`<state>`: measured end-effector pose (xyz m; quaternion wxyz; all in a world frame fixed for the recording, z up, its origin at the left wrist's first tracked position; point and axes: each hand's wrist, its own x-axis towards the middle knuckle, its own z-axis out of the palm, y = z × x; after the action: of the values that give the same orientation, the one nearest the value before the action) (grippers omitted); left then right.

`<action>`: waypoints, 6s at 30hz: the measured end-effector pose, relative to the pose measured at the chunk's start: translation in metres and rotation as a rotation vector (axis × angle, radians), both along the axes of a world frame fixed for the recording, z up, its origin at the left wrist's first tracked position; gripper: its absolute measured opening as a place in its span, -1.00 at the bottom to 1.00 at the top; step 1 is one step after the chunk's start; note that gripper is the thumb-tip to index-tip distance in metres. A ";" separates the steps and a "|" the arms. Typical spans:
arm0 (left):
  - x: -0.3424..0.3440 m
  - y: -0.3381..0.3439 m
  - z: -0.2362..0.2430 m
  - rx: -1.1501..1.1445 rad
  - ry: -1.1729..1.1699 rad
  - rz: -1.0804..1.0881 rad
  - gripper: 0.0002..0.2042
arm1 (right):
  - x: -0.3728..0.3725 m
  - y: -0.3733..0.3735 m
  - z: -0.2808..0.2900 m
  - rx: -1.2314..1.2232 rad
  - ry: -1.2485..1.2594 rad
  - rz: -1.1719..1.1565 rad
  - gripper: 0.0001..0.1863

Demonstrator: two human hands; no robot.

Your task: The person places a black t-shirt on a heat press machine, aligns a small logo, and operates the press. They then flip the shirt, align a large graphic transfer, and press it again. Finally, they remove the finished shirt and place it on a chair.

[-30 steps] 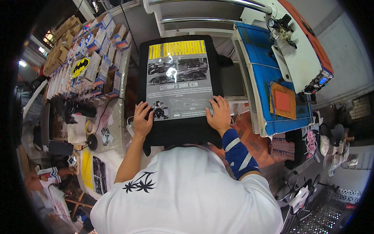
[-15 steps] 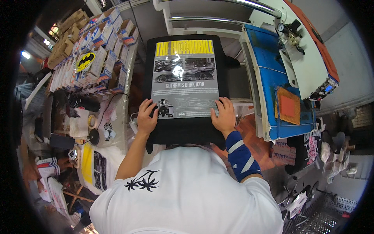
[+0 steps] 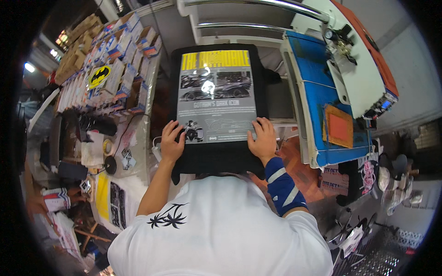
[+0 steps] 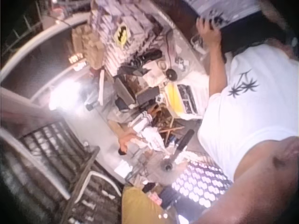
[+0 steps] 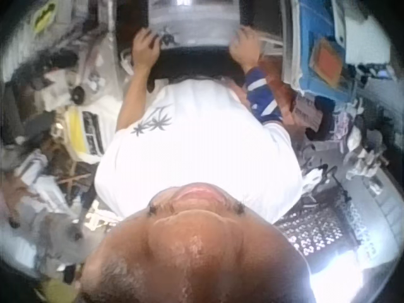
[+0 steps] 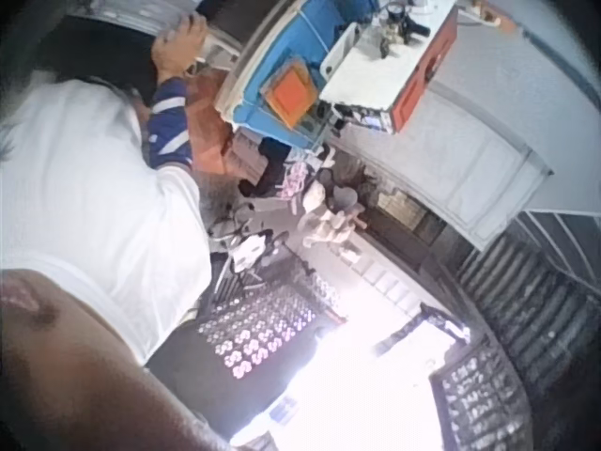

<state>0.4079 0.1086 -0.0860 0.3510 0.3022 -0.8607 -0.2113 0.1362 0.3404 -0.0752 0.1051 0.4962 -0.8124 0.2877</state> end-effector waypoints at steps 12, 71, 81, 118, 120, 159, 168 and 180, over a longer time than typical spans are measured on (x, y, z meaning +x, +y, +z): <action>0.004 -0.003 -0.001 -0.024 -0.002 -0.010 -0.74 | 0.001 -0.001 0.001 0.005 -0.020 -0.011 -0.59; 0.132 -0.108 -0.017 1.323 0.431 -0.061 -0.59 | -0.106 0.122 -0.052 -0.487 -1.534 -0.400 -0.82; 0.131 -0.107 -0.027 1.334 0.514 -0.048 -0.63 | -0.104 0.120 -0.052 -0.548 -1.538 -0.385 -0.81; 0.066 -0.158 -0.039 1.401 0.616 -0.073 -0.60 | -0.128 0.040 -0.032 -0.680 -1.634 -0.233 -0.54; 0.078 -0.143 -0.031 1.556 0.320 -0.093 -0.64 | -0.115 0.059 -0.033 -0.573 -1.753 -0.204 -0.57; 0.038 0.021 -0.013 -0.122 -0.023 -0.073 -0.78 | 0.021 0.025 -0.015 -0.078 -0.026 -0.058 -0.73; 0.021 0.014 0.023 -0.041 -0.203 -0.028 -0.79 | 0.013 0.017 0.007 0.055 -0.104 -0.116 -0.84; -0.083 -0.203 -0.047 1.834 0.452 0.025 -0.35 | -0.189 -0.120 -0.045 -0.265 -1.798 -0.328 -0.39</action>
<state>0.3251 -0.0942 -0.1332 0.1371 0.4214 -0.2668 -0.8558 -0.0527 0.2207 -0.1206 -0.4700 -0.0511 -0.6090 0.6369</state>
